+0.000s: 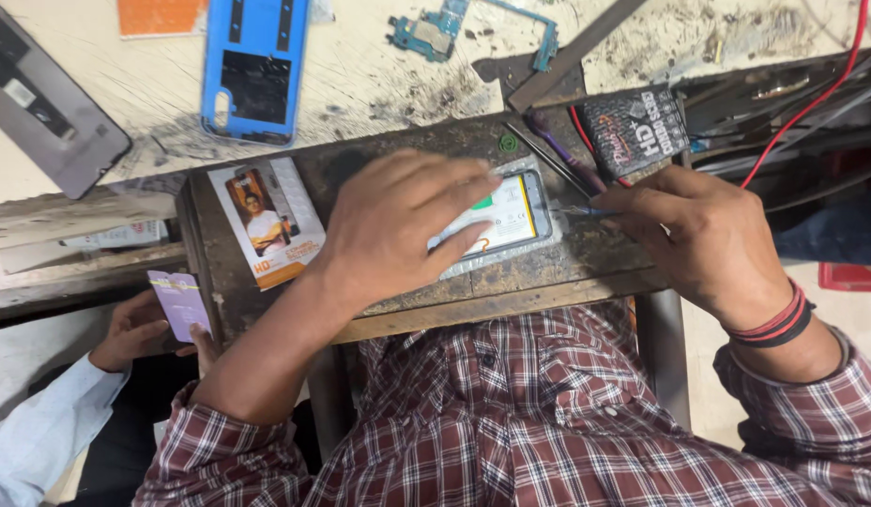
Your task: The person disassembles a smartphone, removes the back cover, and uses a plastic pry tool and screwdriver to detach internal components. They then reassemble the phone, securing the back cover and testing the device by turning it on.
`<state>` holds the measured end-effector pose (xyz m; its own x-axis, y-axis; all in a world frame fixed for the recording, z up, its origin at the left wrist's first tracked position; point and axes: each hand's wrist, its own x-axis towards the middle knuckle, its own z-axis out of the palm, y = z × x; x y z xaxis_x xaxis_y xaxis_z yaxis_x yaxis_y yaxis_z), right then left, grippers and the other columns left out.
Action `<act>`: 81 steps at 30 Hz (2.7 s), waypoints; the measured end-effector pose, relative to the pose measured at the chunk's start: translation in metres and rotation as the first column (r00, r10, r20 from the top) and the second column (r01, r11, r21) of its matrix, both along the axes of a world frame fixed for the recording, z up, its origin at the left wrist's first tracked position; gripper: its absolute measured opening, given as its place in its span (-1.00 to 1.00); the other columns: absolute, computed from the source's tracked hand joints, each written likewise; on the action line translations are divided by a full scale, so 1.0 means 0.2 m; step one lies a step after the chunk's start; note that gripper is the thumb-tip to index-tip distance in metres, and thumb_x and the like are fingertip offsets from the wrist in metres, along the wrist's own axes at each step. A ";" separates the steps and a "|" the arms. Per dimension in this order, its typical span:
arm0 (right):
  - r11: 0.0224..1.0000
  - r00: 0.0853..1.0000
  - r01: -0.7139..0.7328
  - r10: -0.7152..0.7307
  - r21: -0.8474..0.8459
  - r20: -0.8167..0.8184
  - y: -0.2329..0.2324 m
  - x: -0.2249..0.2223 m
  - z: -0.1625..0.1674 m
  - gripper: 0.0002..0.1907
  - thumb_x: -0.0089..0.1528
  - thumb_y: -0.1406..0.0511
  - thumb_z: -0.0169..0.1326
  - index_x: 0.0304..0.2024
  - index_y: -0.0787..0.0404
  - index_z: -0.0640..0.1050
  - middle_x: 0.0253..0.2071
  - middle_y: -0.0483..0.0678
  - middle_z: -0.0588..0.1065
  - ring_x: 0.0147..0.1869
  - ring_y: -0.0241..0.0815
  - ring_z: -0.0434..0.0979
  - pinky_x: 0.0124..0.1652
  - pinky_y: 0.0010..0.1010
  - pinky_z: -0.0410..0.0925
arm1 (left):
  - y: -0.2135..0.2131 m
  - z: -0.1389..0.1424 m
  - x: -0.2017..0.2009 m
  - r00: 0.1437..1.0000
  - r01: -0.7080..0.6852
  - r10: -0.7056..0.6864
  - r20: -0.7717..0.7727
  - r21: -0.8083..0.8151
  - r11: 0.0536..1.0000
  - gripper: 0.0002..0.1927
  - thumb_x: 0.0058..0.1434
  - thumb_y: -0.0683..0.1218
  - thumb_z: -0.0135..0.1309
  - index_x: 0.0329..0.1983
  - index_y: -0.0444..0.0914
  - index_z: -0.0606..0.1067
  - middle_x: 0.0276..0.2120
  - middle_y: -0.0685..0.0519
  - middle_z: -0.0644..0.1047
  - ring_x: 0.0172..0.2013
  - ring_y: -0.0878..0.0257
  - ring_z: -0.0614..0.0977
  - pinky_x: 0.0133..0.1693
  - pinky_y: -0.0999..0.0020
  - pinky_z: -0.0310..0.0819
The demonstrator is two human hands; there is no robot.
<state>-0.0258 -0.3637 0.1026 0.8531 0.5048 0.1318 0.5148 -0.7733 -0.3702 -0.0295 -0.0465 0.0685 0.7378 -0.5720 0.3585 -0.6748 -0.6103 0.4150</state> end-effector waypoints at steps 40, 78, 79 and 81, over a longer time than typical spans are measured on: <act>0.547 0.863 -0.296 0.505 -0.783 0.026 0.42 0.17 0.15 -0.93 0.12 0.29 0.10 -0.41 0.11 0.59 -0.42 -0.10 0.52 -0.32 -0.22 0.55 -0.42 -0.45 0.47 | 0.04 -0.22 -0.08 0.972 -0.101 0.102 -0.214 0.016 0.995 -0.20 -0.05 0.20 0.42 0.21 -0.26 0.51 0.22 -0.11 0.48 0.28 -0.02 0.42 0.23 0.09 0.36; 0.558 0.648 -0.450 0.741 -0.697 0.175 0.38 0.20 0.17 -0.85 0.03 0.26 0.13 -0.34 0.05 0.64 -0.33 -0.23 0.53 -0.20 -0.25 0.52 -0.22 -0.48 0.48 | 0.04 -0.19 -0.11 0.953 -0.140 0.145 -0.266 0.038 0.989 0.02 -0.08 0.20 0.43 0.41 -0.22 0.28 0.25 -0.18 0.43 0.30 -0.03 0.38 0.27 0.09 0.29; 0.543 0.667 -0.404 0.725 -0.736 0.168 0.39 0.19 0.17 -0.85 0.05 0.26 0.13 -0.34 0.06 0.65 -0.35 -0.21 0.53 -0.25 -0.26 0.52 -0.30 -0.50 0.48 | 0.04 -0.19 -0.11 0.955 -0.137 0.140 -0.262 0.030 0.990 0.01 -0.07 0.19 0.43 0.40 -0.21 0.28 0.24 -0.17 0.44 0.30 -0.02 0.39 0.28 0.09 0.30; 0.497 0.727 -0.331 0.676 -0.802 0.118 0.40 0.18 0.17 -0.89 0.11 0.25 0.10 -0.37 0.06 0.63 -0.39 -0.17 0.54 -0.30 -0.27 0.53 -0.40 -0.51 0.48 | 0.04 -0.20 -0.11 0.957 -0.137 0.135 -0.257 0.011 0.990 -0.01 -0.07 0.18 0.43 0.40 -0.21 0.30 0.23 -0.15 0.45 0.31 -0.01 0.39 0.30 0.10 0.31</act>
